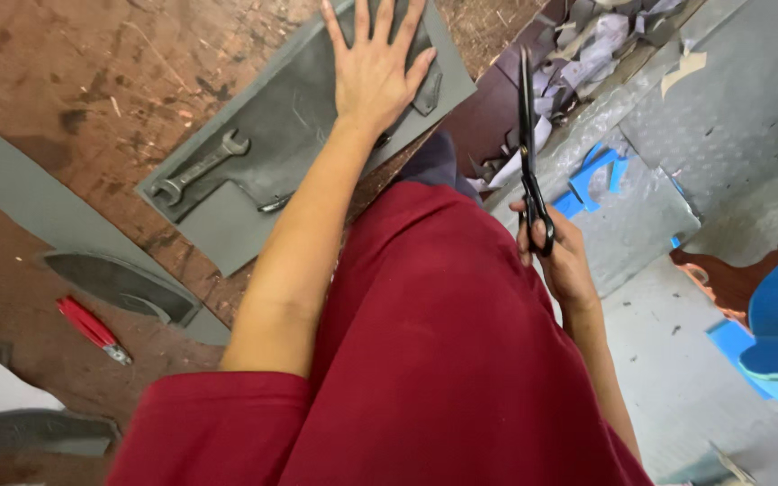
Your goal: The person cuts gray leather/vinyl pieces along their edges with scissors on a wooden workbench, setting cut pieces and scraps aside. They then gather the cut pieces, unroll a roll of gray material across the bench, and peel the white paper backing from a small piece of the material.
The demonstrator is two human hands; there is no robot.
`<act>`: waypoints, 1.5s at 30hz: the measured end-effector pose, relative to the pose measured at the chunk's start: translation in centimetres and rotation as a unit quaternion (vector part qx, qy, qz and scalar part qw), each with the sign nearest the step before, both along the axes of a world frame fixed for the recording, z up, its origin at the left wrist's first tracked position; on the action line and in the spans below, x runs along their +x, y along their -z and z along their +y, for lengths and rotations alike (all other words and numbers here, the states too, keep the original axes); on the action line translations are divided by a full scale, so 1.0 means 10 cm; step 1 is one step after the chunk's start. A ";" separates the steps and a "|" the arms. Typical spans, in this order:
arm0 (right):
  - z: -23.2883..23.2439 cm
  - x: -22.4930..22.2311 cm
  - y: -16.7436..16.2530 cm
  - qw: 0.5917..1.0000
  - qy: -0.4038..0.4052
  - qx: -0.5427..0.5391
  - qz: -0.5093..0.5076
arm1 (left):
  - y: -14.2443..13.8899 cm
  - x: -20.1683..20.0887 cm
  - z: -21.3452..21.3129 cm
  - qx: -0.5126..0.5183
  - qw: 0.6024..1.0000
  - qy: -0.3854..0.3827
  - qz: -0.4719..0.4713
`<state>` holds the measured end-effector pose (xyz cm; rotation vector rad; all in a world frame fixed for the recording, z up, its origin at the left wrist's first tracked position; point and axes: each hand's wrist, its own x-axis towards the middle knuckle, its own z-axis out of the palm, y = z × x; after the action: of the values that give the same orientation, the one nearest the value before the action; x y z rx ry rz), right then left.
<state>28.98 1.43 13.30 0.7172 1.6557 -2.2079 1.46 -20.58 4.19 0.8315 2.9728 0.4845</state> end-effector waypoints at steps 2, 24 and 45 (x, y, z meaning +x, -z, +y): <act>0.07 -0.18 0.04 1.000 -0.008 -0.007 -0.008 | 0.02 -0.03 0.02 -0.032 0.995 -0.012 -0.092; 0.87 -2.22 0.60 0.932 -0.257 0.237 0.097 | 0.12 -0.48 0.06 0.064 0.995 -0.039 -0.072; 1.42 -5.04 1.11 0.706 -0.241 0.592 0.306 | -0.24 0.46 -1.43 0.127 0.836 -0.526 0.095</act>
<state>-21.40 15.64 2.20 -0.3590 3.0972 -0.7782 6.10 -34.87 6.62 -0.9457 3.3097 0.8283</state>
